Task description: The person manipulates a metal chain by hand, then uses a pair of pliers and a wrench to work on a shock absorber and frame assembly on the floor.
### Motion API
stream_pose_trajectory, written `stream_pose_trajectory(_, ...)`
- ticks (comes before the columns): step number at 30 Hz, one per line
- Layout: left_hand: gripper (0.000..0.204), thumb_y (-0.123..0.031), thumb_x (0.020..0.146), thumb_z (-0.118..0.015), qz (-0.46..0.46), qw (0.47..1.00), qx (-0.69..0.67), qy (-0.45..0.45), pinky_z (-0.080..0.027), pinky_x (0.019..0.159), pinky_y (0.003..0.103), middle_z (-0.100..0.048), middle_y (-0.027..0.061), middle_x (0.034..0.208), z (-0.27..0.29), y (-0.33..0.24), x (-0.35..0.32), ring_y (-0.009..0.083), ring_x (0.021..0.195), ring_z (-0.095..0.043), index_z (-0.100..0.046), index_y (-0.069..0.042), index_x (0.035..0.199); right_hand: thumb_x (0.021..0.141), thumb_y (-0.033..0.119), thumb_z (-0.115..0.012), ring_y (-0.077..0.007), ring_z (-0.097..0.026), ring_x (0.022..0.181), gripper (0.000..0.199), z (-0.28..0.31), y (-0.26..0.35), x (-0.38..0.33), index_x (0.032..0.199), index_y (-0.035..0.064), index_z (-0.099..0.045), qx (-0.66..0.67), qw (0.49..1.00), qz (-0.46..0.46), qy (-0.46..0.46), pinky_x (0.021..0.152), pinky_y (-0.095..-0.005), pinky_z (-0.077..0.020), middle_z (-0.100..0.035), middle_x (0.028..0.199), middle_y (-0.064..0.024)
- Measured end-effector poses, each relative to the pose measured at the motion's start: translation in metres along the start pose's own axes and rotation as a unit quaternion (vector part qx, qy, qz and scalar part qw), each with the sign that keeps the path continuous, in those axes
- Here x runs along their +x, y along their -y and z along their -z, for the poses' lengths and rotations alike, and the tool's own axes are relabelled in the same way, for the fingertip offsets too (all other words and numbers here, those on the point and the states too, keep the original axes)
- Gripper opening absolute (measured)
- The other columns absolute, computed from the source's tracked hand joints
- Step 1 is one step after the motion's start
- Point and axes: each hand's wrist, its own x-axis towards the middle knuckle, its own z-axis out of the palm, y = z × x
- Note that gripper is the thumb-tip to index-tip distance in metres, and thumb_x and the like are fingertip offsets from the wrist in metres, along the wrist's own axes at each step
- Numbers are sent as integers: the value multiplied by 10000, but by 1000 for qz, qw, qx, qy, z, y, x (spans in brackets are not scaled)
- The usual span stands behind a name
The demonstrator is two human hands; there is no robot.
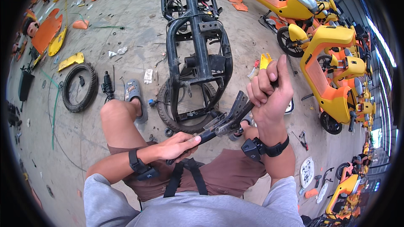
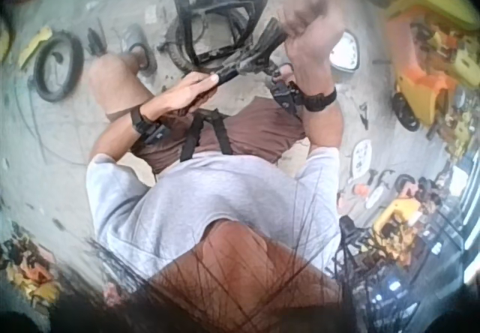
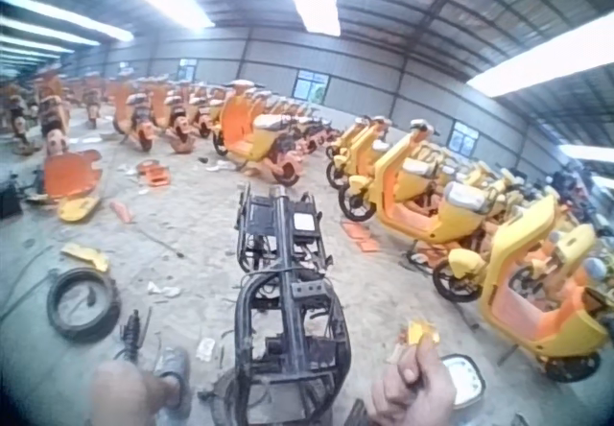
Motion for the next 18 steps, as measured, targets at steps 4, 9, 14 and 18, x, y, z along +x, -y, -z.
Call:
stream_pose_trajectory(4,589,-551,988,-380,-22,999,-34,-1,-382,409,247,-464,17,589,3,0,-5,96,437,-474,-504,-30,744,1005,421,-420,-77,-162,372,394,1,0,4,722,150,-374,54,990,41,-127,339,-253,-156,-213,492,51)
stream_pose_trajectory(9,584,-544,991,-375,-59,994,-96,-11,-397,421,248,-482,34,592,5,0,-7,104,444,-477,-501,-23,757,992,339,-462,-63,-178,354,349,25,-11,7,699,156,-416,179,958,105,-196,312,-227,-181,-239,490,66)
stream_pose_trajectory(14,581,-537,995,-367,-70,984,-156,-46,-402,431,247,-479,40,585,0,-2,-4,109,441,-477,-496,-16,774,1000,321,-415,-76,-187,355,359,58,-40,4,681,157,-424,285,918,122,-248,318,-230,-193,-260,480,61)
stream_pose_trajectory(18,600,-558,988,-359,-95,979,-153,-94,-409,441,254,-473,42,577,-1,-4,-1,120,443,-481,-500,-10,788,976,236,-422,-87,-245,383,326,77,-72,-6,665,135,-422,420,863,124,-251,376,-235,-274,-289,493,53)
